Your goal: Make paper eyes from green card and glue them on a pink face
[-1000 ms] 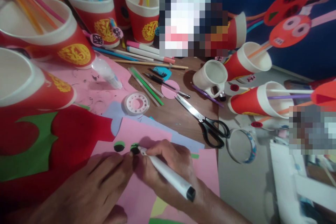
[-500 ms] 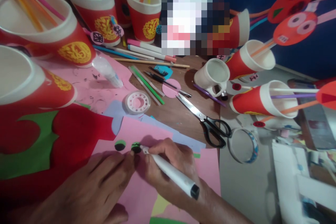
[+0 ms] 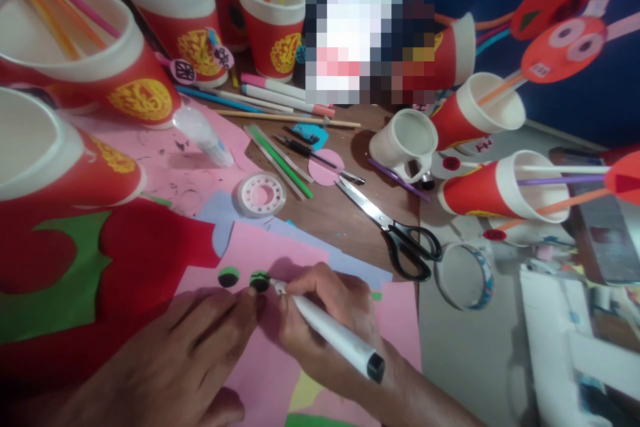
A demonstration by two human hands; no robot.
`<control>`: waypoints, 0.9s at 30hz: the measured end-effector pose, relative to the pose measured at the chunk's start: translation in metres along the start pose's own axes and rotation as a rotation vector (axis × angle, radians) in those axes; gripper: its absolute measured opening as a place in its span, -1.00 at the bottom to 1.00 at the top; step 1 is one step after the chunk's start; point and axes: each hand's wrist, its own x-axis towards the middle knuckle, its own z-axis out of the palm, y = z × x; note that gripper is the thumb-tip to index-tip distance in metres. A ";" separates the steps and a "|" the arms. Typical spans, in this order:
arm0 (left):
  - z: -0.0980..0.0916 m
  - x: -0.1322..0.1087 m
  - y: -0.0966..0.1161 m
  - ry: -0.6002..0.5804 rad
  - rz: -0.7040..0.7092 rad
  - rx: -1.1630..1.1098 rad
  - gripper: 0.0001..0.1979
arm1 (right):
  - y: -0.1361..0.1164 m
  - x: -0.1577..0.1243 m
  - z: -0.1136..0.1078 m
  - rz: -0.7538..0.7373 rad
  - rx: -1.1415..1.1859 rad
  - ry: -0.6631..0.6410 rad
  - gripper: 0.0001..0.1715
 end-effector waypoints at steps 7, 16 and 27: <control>0.001 -0.003 0.001 0.039 -0.025 0.013 -0.63 | 0.005 -0.003 -0.004 0.012 0.075 0.057 -0.97; 0.006 -0.007 0.001 0.069 0.002 0.117 -0.68 | 0.011 -0.009 0.005 -0.101 0.114 0.204 -0.75; 0.005 -0.007 -0.001 -0.004 0.002 0.033 -0.60 | 0.012 -0.004 -0.004 -0.560 0.038 -0.074 -0.76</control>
